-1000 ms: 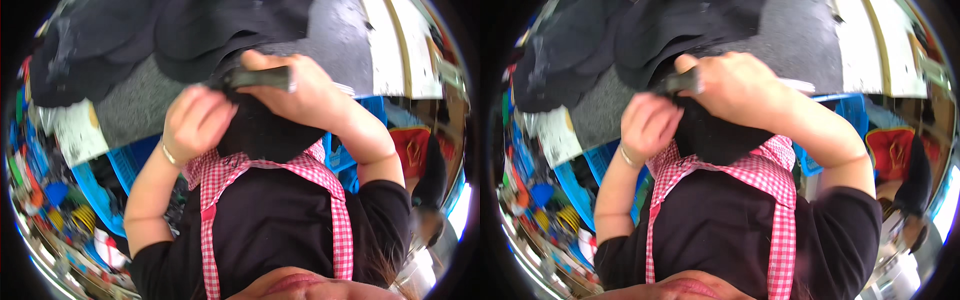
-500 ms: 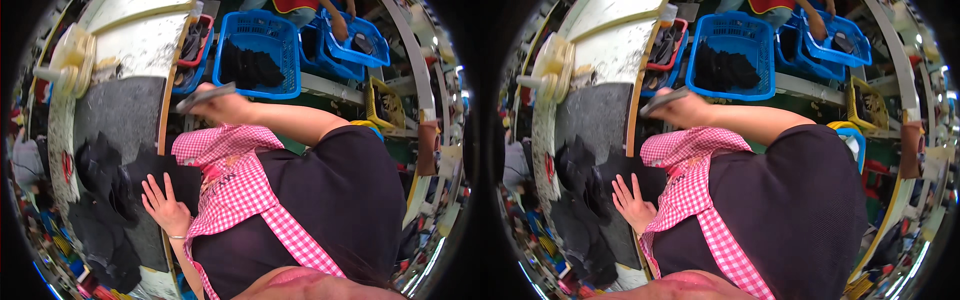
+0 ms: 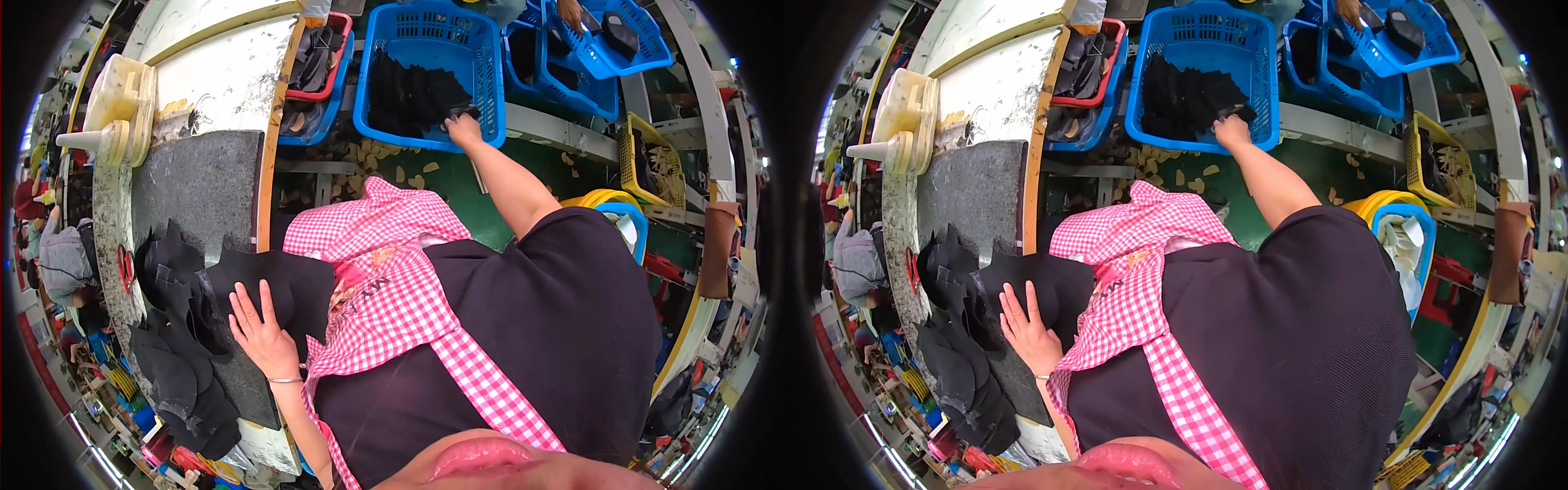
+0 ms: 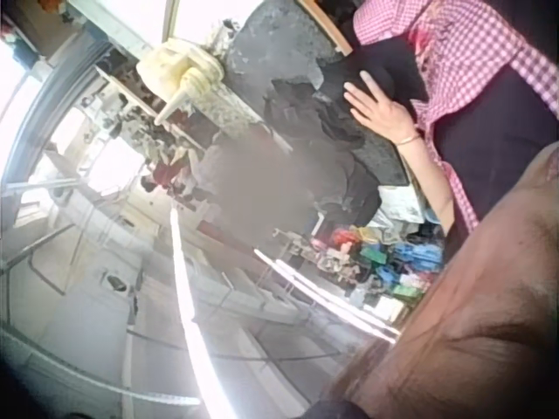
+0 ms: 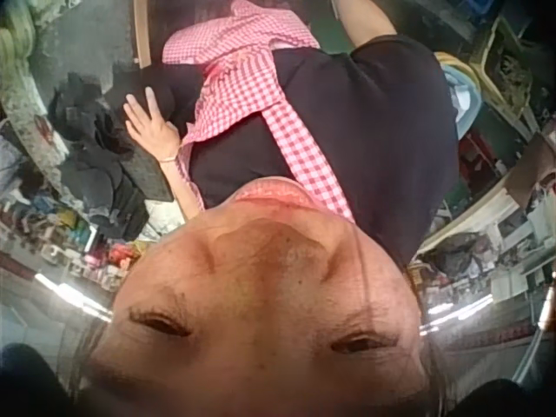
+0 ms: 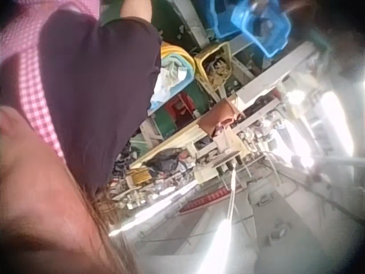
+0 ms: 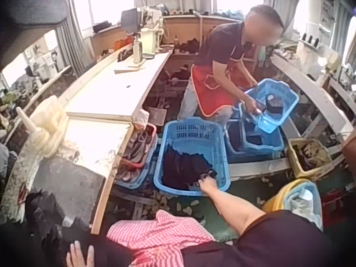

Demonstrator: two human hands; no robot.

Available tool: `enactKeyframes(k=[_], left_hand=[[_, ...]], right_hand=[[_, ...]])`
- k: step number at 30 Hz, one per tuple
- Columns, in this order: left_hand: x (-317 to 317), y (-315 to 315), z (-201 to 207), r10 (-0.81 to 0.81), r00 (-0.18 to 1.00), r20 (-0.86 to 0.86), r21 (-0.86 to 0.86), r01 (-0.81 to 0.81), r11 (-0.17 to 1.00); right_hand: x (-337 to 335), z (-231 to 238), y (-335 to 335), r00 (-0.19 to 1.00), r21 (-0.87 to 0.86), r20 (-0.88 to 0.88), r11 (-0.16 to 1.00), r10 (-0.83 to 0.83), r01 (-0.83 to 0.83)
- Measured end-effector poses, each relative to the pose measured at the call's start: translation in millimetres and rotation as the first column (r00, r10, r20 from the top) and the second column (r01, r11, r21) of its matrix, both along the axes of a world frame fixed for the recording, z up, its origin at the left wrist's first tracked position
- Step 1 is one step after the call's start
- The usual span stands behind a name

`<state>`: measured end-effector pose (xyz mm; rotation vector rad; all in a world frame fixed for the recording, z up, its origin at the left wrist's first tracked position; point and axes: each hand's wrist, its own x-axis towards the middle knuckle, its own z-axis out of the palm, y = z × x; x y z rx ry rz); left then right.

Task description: The person organizes materials in a factory setting, moving a blue basket and sorting black fabric pieces. They then use a hammer-like tool to repeatedly tap and trim the edges of a black fabric piece on a workbench.

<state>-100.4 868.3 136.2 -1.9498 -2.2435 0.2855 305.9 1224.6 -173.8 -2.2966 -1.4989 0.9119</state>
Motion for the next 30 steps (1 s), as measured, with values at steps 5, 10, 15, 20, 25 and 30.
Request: enactKeyframes(k=[5, 10, 15, 20, 25, 30], left_hand=[[1.9, 4.3, 2.4, 0.003, 1.000, 0.031, -0.007, -0.003, 1.000], [4.0, 12.4, 4.7, -0.003, 0.994, 0.113, 0.033, 0.000, 0.999], [6.6, -3.5, 12.2, -0.128, 0.880, 0.457, 0.238, 0.017, 0.971], [33.5, -43.2, -7.4, -0.077, 0.836, 0.544, 0.020, 0.078, 0.997], [18.4, -67.8, -13.3, 0.173, 0.411, 0.895, -0.206, 0.037, 0.978], [-46.3, -39.5, 66.1, -0.131, 0.339, 0.932, 0.271, -0.409, 0.871]], right_hand=[[-2.8, 6.4, 12.1, 0.998, -0.016, -0.012, 0.998, 0.063, -0.063], [-6.6, 8.2, 15.8, 0.988, -0.022, -0.011, 0.988, 0.154, -0.154], [-21.6, 20.1, 13.9, 0.987, 0.068, 0.054, 0.985, 0.153, -0.157], [-58.3, 91.2, 4.4, 0.853, 0.179, -0.395, 0.939, 0.342, -0.293], [-152.6, 217.6, -5.6, 0.520, 0.343, -0.725, 0.891, 0.452, -0.297], [-238.6, 313.7, -25.0, 0.258, 0.615, -0.500, 0.549, 0.827, -0.566]])
